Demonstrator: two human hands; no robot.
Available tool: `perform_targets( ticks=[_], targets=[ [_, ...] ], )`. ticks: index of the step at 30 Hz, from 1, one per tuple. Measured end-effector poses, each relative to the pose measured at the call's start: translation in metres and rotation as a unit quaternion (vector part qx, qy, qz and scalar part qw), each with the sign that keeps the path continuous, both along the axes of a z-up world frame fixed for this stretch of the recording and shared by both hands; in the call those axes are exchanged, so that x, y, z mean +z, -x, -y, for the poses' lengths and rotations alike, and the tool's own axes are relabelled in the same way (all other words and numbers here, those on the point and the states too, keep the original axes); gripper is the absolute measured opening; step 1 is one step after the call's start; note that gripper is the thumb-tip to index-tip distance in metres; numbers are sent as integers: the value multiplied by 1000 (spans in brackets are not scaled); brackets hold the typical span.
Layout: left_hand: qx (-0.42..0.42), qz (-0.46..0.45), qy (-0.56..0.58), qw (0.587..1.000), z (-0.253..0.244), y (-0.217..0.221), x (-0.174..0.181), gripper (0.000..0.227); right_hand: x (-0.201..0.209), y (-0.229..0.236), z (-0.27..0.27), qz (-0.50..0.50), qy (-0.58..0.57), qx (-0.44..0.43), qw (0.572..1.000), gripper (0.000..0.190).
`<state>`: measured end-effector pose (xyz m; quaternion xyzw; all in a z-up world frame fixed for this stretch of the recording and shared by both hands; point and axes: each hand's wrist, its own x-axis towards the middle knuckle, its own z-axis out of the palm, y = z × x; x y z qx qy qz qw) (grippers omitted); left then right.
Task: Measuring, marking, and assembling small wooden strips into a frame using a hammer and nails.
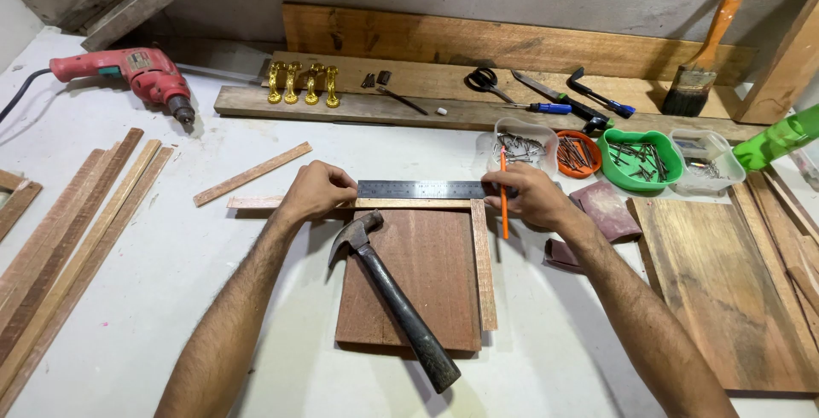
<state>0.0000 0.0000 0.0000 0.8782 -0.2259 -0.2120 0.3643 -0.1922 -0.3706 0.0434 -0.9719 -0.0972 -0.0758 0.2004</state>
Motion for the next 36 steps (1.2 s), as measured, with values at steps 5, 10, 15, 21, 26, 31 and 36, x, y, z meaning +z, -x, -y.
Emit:
perform_targets(
  ticks=[5,10,15,21,26,31,36],
  targets=[
    [23,-17,44,999,-5,12,17,23,15,-15,2,-19,-36,20,999,41],
    [30,-27,81,996,-8,11,11,29,23,-47,-7,-38,-97,-36,994,39],
    [29,-24,98,994,-8,10,5,22,5,-83,-24,-70,8,16,997,39],
    [36,-13,97,995,-10,13,4,21,-10,-106,-37,-52,61,62,995,48],
    [32,5,94,995,-10,10,-5,23,14,-98,-113,-24,-36,0,999,45],
    [40,20,96,994,-11,16,3,27,12,-95,-164,-179,-399,50,898,30],
    [49,25,111,992,-13,18,0,28,-22,-104,-175,-189,-372,-70,906,17]
  ],
)
